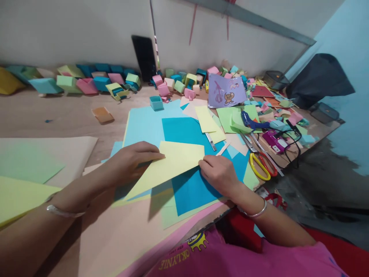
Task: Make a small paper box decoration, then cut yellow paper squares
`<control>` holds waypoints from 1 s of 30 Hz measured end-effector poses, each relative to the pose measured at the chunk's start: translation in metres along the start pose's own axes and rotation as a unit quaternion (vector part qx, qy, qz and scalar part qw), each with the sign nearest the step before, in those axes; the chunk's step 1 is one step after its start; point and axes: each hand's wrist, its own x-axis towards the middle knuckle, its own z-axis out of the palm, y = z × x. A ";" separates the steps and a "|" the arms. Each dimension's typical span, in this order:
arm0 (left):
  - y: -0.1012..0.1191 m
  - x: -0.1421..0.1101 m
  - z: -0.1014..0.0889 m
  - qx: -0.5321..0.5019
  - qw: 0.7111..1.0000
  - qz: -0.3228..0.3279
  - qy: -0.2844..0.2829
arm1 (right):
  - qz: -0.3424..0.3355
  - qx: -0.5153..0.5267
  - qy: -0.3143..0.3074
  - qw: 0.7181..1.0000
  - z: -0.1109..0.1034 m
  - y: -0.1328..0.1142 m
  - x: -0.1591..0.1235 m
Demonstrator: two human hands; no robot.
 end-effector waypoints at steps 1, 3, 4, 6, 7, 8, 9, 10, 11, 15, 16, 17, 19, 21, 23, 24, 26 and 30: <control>0.001 0.001 0.003 0.007 1.000 -0.001 0.004 | -0.004 0.004 -0.003 1.000 0.000 0.000 0.000; 0.002 0.003 0.006 0.016 1.000 0.000 0.007 | -0.009 0.005 -0.018 1.000 0.001 0.000 -0.001; 0.003 0.003 0.006 0.021 1.000 0.002 0.006 | -0.011 0.002 -0.030 1.000 0.002 0.001 -0.002; 0.006 0.003 0.006 0.033 0.999 0.000 -0.004 | -0.014 -0.007 -0.045 0.999 0.004 0.001 -0.004; 0.007 0.003 0.006 0.039 0.999 -0.002 -0.010 | -0.016 -0.013 -0.047 0.999 0.005 0.001 -0.004; 0.009 0.003 0.005 0.042 0.999 -0.004 -0.015 | -0.017 -0.017 -0.047 0.999 0.005 0.001 -0.005; 0.010 0.002 0.005 0.044 0.999 -0.006 -0.017 | -0.015 -0.018 -0.047 0.999 0.006 0.001 -0.005; 0.011 0.001 0.006 0.043 0.999 -0.008 -0.015 | -0.012 -0.017 -0.048 0.999 0.006 0.001 -0.004; 0.012 0.001 0.006 0.039 0.999 -0.010 -0.011 | -0.006 -0.013 -0.052 0.999 0.007 0.001 -0.003; 0.011 0.000 0.012 -0.016 0.999 -0.027 0.032 | 0.031 0.013 -0.089 0.995 0.009 0.004 0.001; 0.011 0.000 0.013 -0.036 0.998 -0.038 0.041 | 0.038 0.019 -0.102 0.994 0.009 0.005 0.002; 0.012 0.001 0.013 -0.050 0.996 -0.055 0.048 | 0.045 0.025 -0.116 0.992 0.010 0.006 0.003; 0.013 0.003 0.014 -0.057 0.992 -0.104 0.051 | 0.057 0.043 -0.138 0.988 0.010 0.009 0.003; 0.016 0.005 0.014 -0.046 0.985 -0.158 0.045 | 0.074 0.072 -0.155 0.983 0.009 0.013 0.004; 0.019 0.007 0.013 -0.036 0.978 -0.204 0.034 | 0.094 0.118 -0.170 0.974 0.007 0.016 0.005; 0.020 0.008 0.013 -0.035 0.974 -0.222 0.029 | 0.104 0.145 -0.180 0.967 0.006 0.018 0.006; 0.023 0.008 0.012 -0.037 0.967 -0.251 0.028 | 0.120 0.192 -0.200 0.953 0.005 0.022 0.008; 0.028 0.009 0.013 -0.043 0.958 -0.282 0.037 | 0.149 0.209 -0.223 0.940 0.006 0.025 0.010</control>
